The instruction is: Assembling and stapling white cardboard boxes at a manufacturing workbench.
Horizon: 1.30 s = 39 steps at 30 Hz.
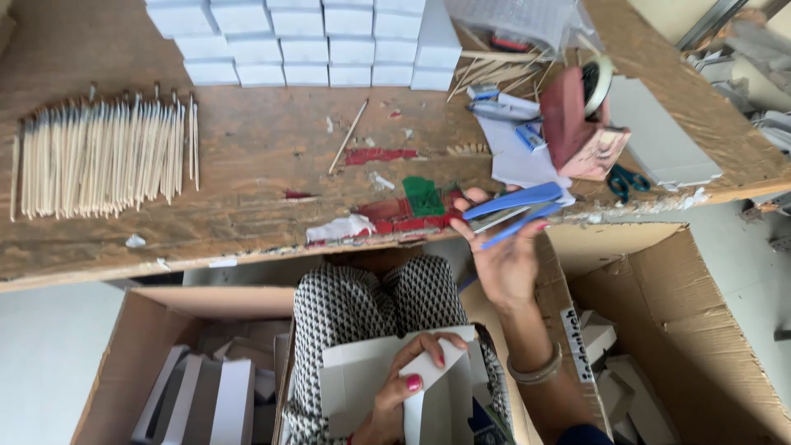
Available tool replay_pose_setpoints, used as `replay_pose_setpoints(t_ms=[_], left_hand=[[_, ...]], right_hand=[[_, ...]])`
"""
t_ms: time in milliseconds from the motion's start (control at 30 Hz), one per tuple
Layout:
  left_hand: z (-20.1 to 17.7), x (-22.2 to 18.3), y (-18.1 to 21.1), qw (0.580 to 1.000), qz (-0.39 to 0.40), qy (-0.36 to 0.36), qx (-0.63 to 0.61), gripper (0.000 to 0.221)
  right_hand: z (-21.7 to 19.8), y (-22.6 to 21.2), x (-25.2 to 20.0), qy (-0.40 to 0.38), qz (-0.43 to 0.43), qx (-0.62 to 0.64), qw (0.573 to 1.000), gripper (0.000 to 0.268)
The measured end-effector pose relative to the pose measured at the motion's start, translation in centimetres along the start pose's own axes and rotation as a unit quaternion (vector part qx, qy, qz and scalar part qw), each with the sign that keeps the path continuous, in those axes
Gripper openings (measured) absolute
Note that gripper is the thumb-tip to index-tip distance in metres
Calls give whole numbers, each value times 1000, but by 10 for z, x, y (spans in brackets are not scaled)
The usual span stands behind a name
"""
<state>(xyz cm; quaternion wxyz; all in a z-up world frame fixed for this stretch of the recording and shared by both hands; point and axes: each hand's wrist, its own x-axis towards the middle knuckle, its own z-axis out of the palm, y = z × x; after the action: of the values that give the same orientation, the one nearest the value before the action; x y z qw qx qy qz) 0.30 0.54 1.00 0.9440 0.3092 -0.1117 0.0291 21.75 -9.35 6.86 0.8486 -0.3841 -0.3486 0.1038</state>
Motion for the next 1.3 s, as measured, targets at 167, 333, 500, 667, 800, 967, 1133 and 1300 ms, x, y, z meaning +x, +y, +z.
replay_pose_setpoints(t_ms=[167, 333, 500, 667, 800, 967, 1133, 1300], left_hand=[[21, -5, 15, 997, -33, -3, -75, 50], [18, -13, 0, 997, -30, -40, -58, 51], [21, -12, -3, 995, 3, -67, 81, 55], [9, -21, -20, 992, 23, -82, 96, 64], [26, -16, 0, 998, -31, -49, 35, 81], [41, -9, 21, 999, -38, -7, -37, 100], [36, -10, 11, 997, -45, -18, -52, 99], [34, -13, 9, 998, -45, 5, -38, 94]], right_hand=[[24, -57, -81, 61, 131, 188, 972, 63], [42, -53, -145, -44, -16, -81, 996, 67], [83, -63, -147, -150, -196, -334, 910, 64], [90, -80, -138, -191, -137, -418, 878, 58], [89, -89, -132, -217, -63, -417, 880, 58], [63, -89, -126, -153, -111, -431, 882, 69], [41, -79, -134, -161, -158, -466, 856, 65], [43, -78, -122, -168, -134, -426, 879, 52]])
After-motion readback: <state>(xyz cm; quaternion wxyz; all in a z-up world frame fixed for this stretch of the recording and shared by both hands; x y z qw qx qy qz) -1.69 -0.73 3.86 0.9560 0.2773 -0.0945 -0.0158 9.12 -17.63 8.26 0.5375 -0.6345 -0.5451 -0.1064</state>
